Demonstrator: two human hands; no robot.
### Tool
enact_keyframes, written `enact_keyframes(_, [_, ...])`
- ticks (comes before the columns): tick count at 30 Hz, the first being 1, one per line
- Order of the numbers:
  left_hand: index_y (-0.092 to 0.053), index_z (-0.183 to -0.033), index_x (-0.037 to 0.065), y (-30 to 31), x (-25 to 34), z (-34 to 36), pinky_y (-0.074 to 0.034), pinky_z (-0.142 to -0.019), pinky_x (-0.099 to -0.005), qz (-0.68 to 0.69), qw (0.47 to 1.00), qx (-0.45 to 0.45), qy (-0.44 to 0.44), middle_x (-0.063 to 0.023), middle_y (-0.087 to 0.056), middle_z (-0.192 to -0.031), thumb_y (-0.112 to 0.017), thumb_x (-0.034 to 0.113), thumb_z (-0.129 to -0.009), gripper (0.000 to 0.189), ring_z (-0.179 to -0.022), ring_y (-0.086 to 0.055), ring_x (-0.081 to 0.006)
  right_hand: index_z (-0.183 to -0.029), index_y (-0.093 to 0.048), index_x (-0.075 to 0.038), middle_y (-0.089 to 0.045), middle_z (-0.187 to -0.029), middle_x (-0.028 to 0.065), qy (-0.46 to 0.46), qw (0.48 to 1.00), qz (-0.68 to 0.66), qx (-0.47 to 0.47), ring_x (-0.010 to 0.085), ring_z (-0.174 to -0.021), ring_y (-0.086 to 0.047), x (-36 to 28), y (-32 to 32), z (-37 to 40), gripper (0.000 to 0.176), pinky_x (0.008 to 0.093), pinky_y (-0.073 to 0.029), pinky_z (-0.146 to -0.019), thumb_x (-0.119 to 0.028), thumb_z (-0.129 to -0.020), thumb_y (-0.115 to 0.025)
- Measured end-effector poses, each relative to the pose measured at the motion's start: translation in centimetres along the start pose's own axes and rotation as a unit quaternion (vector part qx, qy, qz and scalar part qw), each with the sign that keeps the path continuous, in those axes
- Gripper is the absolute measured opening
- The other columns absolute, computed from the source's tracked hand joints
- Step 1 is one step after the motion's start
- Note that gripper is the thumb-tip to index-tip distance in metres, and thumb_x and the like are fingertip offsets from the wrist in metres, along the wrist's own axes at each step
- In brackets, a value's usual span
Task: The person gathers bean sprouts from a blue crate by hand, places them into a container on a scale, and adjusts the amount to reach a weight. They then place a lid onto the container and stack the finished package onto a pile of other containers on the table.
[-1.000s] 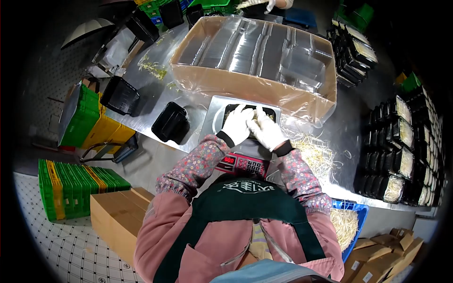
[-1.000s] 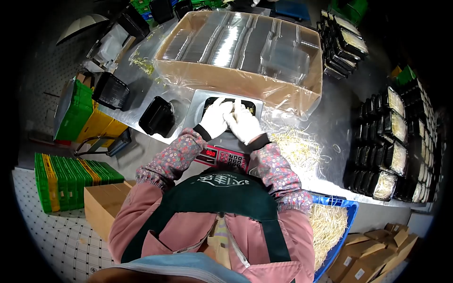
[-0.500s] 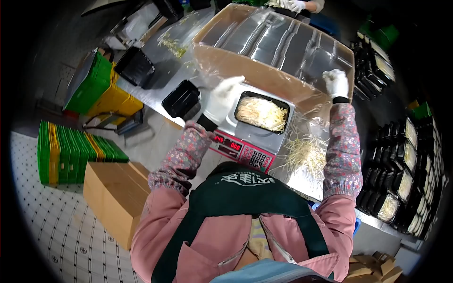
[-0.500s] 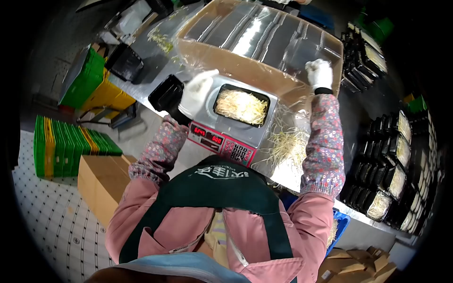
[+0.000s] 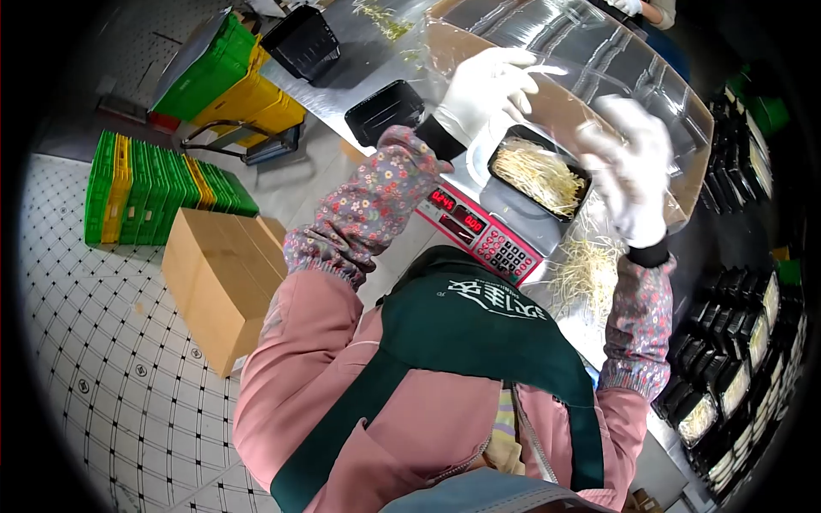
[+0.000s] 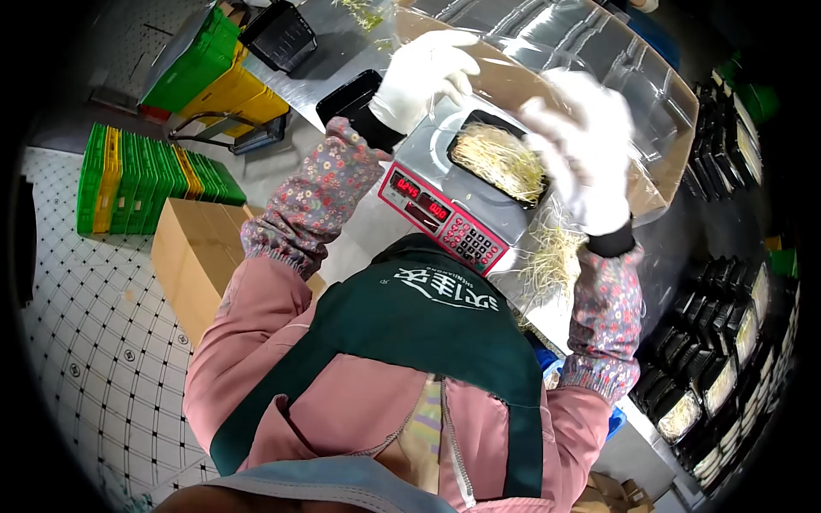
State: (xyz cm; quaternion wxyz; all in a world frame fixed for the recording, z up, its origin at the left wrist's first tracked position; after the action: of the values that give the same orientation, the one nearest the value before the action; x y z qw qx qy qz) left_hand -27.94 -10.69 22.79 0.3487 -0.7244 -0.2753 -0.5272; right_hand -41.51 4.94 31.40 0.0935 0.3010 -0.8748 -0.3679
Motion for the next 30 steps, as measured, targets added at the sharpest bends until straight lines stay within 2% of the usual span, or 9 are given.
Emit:
enact_keyframes(4, [-0.045, -0.136, -0.007, -2.8, -1.9, 2.3, -0.06, -0.066, -0.0271, -0.03, 0.998, -0.062, 0.0, -0.0137, -0.069, -0.095, -0.058, 0.009, -0.097, 0.044, -0.074, -0.068, -0.0164, -0.136, -0.058, -0.004, -0.057, -0.138, 0.0113, -0.324, 0.891, -0.276, 0.16, 0.0143, -0.112, -0.058, 8.1, -1.2, 8.6, 0.042, 0.0276, -0.048, -0.092, -0.017, -0.097, -0.064])
enact_keyframes(6, [-0.048, -0.136, -0.004, -3.8, -6.5, 3.2, -0.058, -0.073, -0.0285, -0.021, 0.996, -0.079, 0.021, -0.0147, -0.069, -0.1, -0.06, 0.009, -0.095, 0.044, -0.089, -0.068, -0.0154, -0.134, -0.058, -0.001, -0.064, -0.128, 0.0116, -0.523, 0.769, -0.365, 0.036, 0.0192, -0.102, -0.065, 10.2, -6.1, 15.5, 0.04, 0.0344, -0.052, -0.091, -0.014, -0.096, -0.065])
enact_keyframes(8, [-0.058, -0.128, -0.001, -2.6, -10.0, 2.6, -0.055, -0.084, -0.0312, -0.325, 0.94, -0.071, -0.077, -0.0145, -0.069, -0.108, -0.061, 0.011, -0.095, 0.035, -0.099, -0.067, -0.0188, -0.126, -0.064, -0.002, -0.072, -0.114, 0.0089, -0.583, 0.767, -0.266, -0.022, 0.0165, -0.089, -0.068, 12.0, -9.3, 20.2, 0.032, 0.0336, -0.054, -0.082, -0.016, -0.097, -0.063])
enact_keyframes(11, [-0.066, -0.119, 0.003, -0.5, -12.4, 1.1, -0.051, -0.09, -0.0356, -0.358, 0.929, 0.017, -0.095, -0.0135, -0.068, -0.109, -0.061, 0.015, -0.095, 0.028, -0.102, -0.064, -0.0264, -0.118, -0.069, -0.01, -0.073, -0.104, 0.0142, -0.491, 0.863, -0.118, -0.021, 0.0266, -0.093, -0.071, 13.3, -12.7, 21.2, 0.03, 0.0396, -0.054, -0.082, -0.029, -0.099, -0.059])
enact_keyframes(12, [-0.068, -0.119, 0.007, -0.3, -11.5, 0.4, -0.05, -0.088, -0.0392, -0.539, 0.832, 0.027, -0.129, -0.0148, -0.066, -0.106, -0.059, 0.021, -0.094, 0.029, -0.103, -0.06, -0.0322, -0.118, -0.069, -0.012, -0.072, -0.103, 0.0165, -0.483, 0.873, -0.064, -0.039, 0.0313, -0.094, -0.071, 13.0, -13.5, 20.2, 0.032, 0.0408, -0.054, -0.084, -0.034, -0.098, -0.058])
enact_keyframes(14, [-0.069, -0.117, 0.009, 2.1, -12.9, -0.5, -0.049, -0.087, -0.0427, -0.587, 0.797, 0.061, -0.129, -0.0146, -0.065, -0.101, -0.059, 0.026, -0.093, 0.031, -0.1, -0.059, -0.0347, -0.115, -0.069, -0.01, -0.071, -0.102, 0.0185, -0.535, 0.839, -0.065, -0.073, 0.0358, -0.099, -0.068, 13.7, -16.0, 20.2, 0.034, 0.0413, -0.052, -0.086, -0.037, -0.097, -0.059])
enact_keyframes(18, [-0.07, -0.115, 0.005, 6.8, -20.1, -1.2, -0.049, -0.092, -0.0359, -0.422, 0.905, 0.018, -0.041, -0.0165, -0.07, -0.11, -0.058, 0.027, -0.097, 0.031, -0.101, -0.066, -0.0282, -0.109, -0.069, -0.001, -0.073, -0.093, 0.0082, -0.561, 0.781, -0.273, 0.024, 0.0138, -0.085, -0.065, 15.7, -20.2, 23.4, 0.03, 0.0293, -0.05, -0.081, -0.027, -0.095, -0.067])
enact_keyframes(23, [-0.07, -0.114, -0.001, 6.8, -22.9, -0.2, -0.05, -0.086, -0.0311, 0.009, 0.988, 0.041, 0.151, -0.0093, -0.073, -0.102, -0.066, 0.013, -0.091, 0.027, -0.095, -0.065, -0.0166, -0.094, -0.07, -0.003, -0.067, -0.084, -0.0017, -0.585, 0.698, -0.401, 0.102, 0.0075, -0.078, -0.058, 16.0, -21.9, 24.9, 0.018, 0.0252, -0.047, -0.074, -0.02, -0.091, -0.072])
enact_keyframes(30, [-0.066, -0.12, -0.002, 6.3, -19.6, 1.9, -0.05, -0.087, -0.0284, -0.095, 0.98, 0.064, 0.162, -0.0068, -0.07, -0.11, -0.068, 0.017, -0.093, 0.033, -0.095, -0.064, -0.0152, -0.098, -0.062, -0.006, -0.061, -0.073, -0.0013, -0.612, 0.678, -0.385, 0.136, 0.0076, -0.057, -0.055, 14.1, -19.3, 24.9, 0.029, 0.0242, -0.044, -0.049, -0.035, -0.097, -0.065])
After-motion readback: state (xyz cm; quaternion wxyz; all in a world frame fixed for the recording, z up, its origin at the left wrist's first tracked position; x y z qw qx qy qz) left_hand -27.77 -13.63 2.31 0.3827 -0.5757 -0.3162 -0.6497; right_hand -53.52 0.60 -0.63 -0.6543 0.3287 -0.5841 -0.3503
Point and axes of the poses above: each hand's wrist, its own z-axis away from the middle knuckle, its own y-axis out of the back of the hand, x = y × z, the point moved 9 cm from there along -z, towards the middle knuckle
